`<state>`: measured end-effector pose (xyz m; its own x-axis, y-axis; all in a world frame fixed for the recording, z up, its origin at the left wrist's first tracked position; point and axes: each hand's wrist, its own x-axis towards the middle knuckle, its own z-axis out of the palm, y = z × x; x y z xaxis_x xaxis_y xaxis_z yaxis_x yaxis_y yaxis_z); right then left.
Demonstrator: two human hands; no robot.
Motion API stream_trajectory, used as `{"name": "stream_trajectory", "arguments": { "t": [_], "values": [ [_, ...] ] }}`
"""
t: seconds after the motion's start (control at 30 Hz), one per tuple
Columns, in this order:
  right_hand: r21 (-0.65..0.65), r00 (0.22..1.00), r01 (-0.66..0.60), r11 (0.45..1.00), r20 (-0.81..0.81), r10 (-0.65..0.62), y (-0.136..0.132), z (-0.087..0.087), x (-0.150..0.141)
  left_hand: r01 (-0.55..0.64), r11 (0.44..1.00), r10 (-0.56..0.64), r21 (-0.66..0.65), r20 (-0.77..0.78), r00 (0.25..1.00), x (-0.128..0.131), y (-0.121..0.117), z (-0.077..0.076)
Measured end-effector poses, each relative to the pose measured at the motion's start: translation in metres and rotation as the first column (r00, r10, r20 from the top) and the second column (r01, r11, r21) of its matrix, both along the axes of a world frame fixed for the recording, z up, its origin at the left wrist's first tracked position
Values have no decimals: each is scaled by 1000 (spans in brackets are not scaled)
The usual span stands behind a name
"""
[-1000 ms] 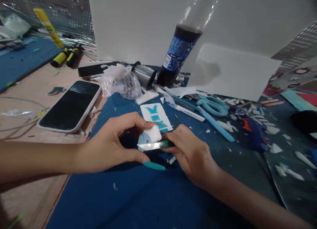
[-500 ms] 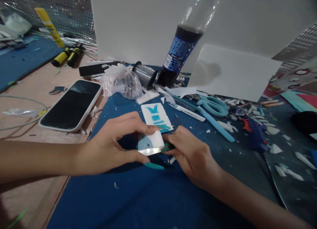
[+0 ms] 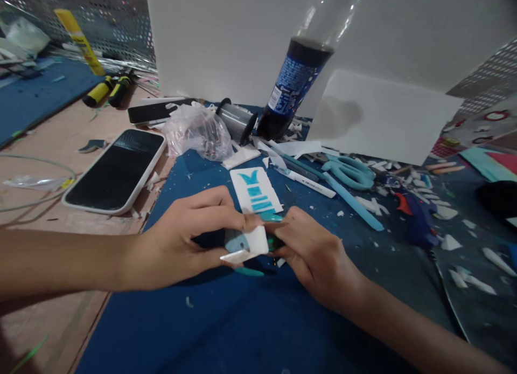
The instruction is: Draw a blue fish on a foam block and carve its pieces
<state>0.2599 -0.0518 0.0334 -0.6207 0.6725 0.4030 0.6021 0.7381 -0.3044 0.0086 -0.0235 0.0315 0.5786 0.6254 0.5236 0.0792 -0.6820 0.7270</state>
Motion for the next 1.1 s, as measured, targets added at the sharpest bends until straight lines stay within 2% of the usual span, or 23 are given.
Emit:
{"name": "stream_trajectory", "arguments": {
  "t": [0.13, 0.23, 0.37, 0.57, 0.8, 0.9, 1.1],
  "values": [
    [27, 999, -30, 999, -29, 31, -1, -10, 5, 10, 997, -9, 73, -10, 1000, 0, 0, -1],
    [27, 999, -25, 999, -34, 26, -1, -15, 7, 7, 997, -5, 73, -22, 1000, 0, 0, -2],
    [68, 998, 36, 997, -59, -32, 1, -8, 4, -31, 999, 30, -22, -51, 998, -1, 2, -1],
    [31, 1000, 14, 999, 13, -14, 2, 7, 0, -93, 982, 89, -163, -30, 996, -3, 2, -5],
    [35, 1000, 6, 999, 30, -7, 2, 5, 1, -97, 929, 121, -358, 44, 992, 0, 3, -4],
    [37, 999, 23, 999, 31, -24, 3, 6, 4, -129, 891, 176, -435, 69, 982, 2, 4, -2],
    [38, 999, 30, 999, 39, -32, 4, 7, 6, -121, 902, 167, -415, 76, 983, 3, 4, -2]
  ]
}}
